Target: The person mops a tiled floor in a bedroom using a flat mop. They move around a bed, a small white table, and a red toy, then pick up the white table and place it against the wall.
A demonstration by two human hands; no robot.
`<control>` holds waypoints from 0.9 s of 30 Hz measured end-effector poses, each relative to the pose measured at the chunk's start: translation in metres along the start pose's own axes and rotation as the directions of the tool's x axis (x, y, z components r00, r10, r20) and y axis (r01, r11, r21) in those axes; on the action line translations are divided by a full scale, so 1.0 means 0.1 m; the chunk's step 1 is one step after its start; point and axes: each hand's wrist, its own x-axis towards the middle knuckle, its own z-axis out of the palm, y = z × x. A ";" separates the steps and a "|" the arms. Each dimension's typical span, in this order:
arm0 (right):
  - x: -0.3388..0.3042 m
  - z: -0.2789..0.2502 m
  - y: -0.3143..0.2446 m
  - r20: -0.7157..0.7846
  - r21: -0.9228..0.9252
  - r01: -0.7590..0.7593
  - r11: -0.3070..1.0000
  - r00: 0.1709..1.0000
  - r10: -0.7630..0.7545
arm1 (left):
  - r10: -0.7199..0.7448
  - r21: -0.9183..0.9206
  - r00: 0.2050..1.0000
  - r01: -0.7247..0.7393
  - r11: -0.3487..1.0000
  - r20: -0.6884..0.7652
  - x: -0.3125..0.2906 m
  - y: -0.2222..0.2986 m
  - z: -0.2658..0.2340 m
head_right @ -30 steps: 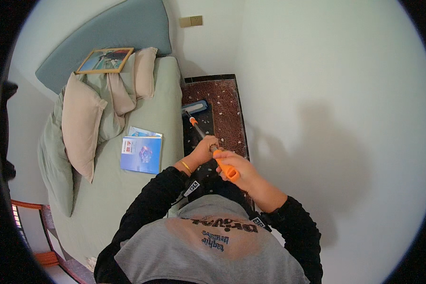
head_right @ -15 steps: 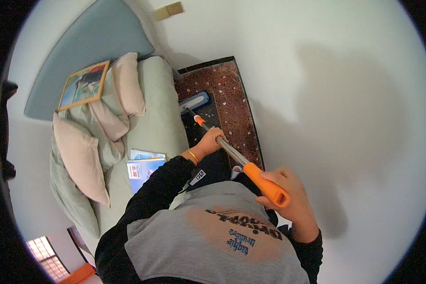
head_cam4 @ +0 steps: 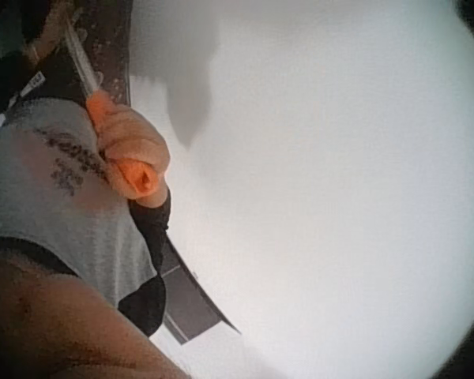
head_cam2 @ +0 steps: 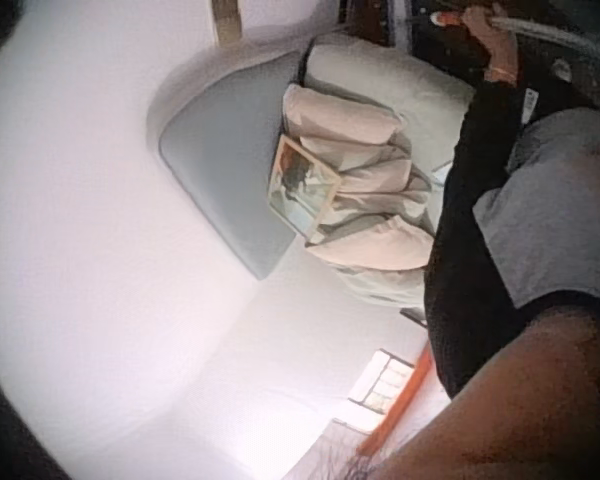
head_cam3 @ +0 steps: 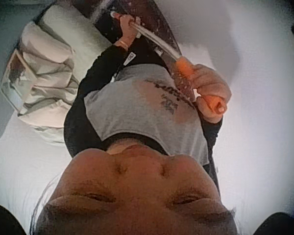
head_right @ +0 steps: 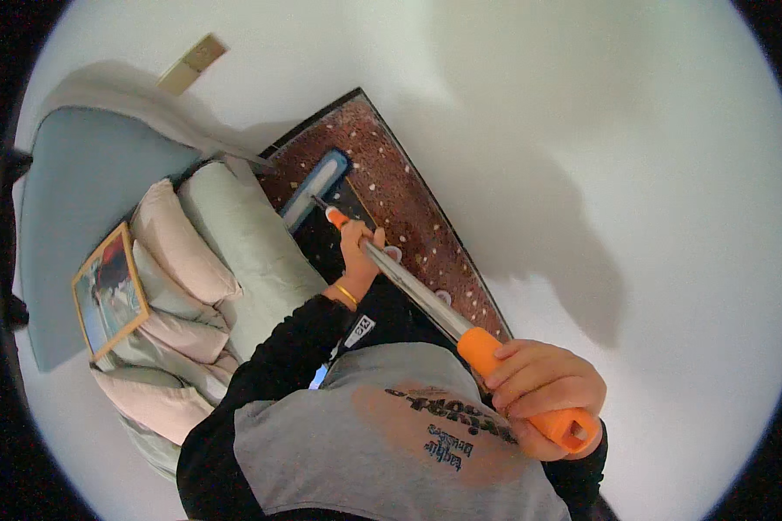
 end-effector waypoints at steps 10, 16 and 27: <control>-0.14 -0.05 0.34 -0.118 -0.080 -0.088 0.993 0.990 0.078 | 0.123 -0.071 0.877 -0.102 0.992 0.464 0.74 -0.61 0.43; -0.74 -0.01 0.48 -0.256 -0.021 -0.118 0.993 0.961 0.109 | 0.138 -0.125 0.530 -0.061 0.990 0.837 0.69 -0.89 0.44; -2.93 -0.14 0.00 -0.572 -0.003 -0.202 0.979 0.804 0.164 | 0.175 -0.144 0.027 -0.449 0.882 0.984 -1.11 -0.05 0.87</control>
